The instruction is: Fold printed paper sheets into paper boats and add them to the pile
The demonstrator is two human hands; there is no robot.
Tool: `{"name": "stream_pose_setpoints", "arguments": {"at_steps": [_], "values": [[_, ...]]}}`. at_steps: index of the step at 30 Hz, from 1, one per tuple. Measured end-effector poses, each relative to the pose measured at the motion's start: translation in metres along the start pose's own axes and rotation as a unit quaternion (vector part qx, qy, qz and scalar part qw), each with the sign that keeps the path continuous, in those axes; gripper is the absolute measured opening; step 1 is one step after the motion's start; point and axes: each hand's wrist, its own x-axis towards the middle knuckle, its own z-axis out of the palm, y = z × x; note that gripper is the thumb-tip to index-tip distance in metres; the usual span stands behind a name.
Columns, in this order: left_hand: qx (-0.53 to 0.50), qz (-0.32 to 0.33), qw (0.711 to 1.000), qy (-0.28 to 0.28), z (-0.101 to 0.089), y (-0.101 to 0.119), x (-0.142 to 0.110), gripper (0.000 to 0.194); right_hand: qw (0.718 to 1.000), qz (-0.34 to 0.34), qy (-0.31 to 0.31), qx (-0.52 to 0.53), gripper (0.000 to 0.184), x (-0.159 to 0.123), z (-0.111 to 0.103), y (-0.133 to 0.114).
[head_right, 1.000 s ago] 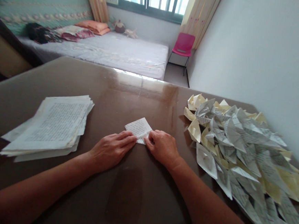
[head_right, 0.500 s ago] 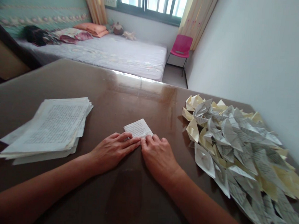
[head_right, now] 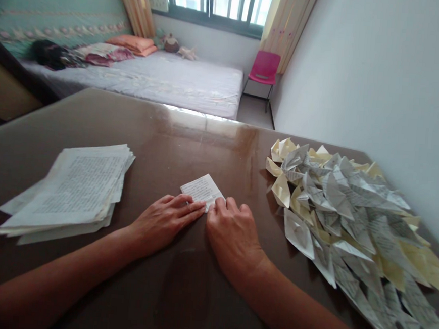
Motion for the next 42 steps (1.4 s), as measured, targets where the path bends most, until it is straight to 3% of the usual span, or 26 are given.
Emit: {"name": "stream_pose_setpoints", "arguments": {"at_steps": [10, 17, 22, 25, 30, 37, 42], "values": [[-0.065, -0.095, 0.991, 0.069, 0.001, -0.031, -0.003, 0.033, 0.999, -0.029, 0.033, -0.007, 0.023, 0.021, 0.022, 0.014], [-0.069, -0.062, 0.993, 0.068, -0.006, -0.026, 0.0, 0.033, 0.99, -0.04, 0.107, 0.08, 0.018, 0.034, 0.047, 0.041], [0.003, -0.009, 0.995, 0.101, -0.014, -0.026, -0.001, 0.021, 0.952, -0.057, 0.176, 0.245, 0.02, 0.045, 0.069, 0.054], [0.001, 0.042, 0.994, 0.097, -0.014, -0.02, -0.003, 0.018, 0.935, -0.086, 0.179, 0.293, 0.021, 0.046, 0.072, 0.056], [-0.052, 0.064, 0.996, 0.04, -0.009, -0.008, -0.003, 0.021, 0.939, -0.119, 0.147, 0.289, 0.023, 0.04, 0.061, 0.048], [-0.22, -0.084, 0.971, 0.031, -0.004, -0.011, 0.003, 0.021, 0.919, -0.136, 0.097, 0.358, 0.014, 0.038, 0.057, 0.045], [-0.225, -0.21, 0.951, 0.026, 0.001, -0.011, 0.012, 0.016, 0.909, -0.136, 0.099, 0.382, 0.011, 0.04, 0.06, 0.048]]}}
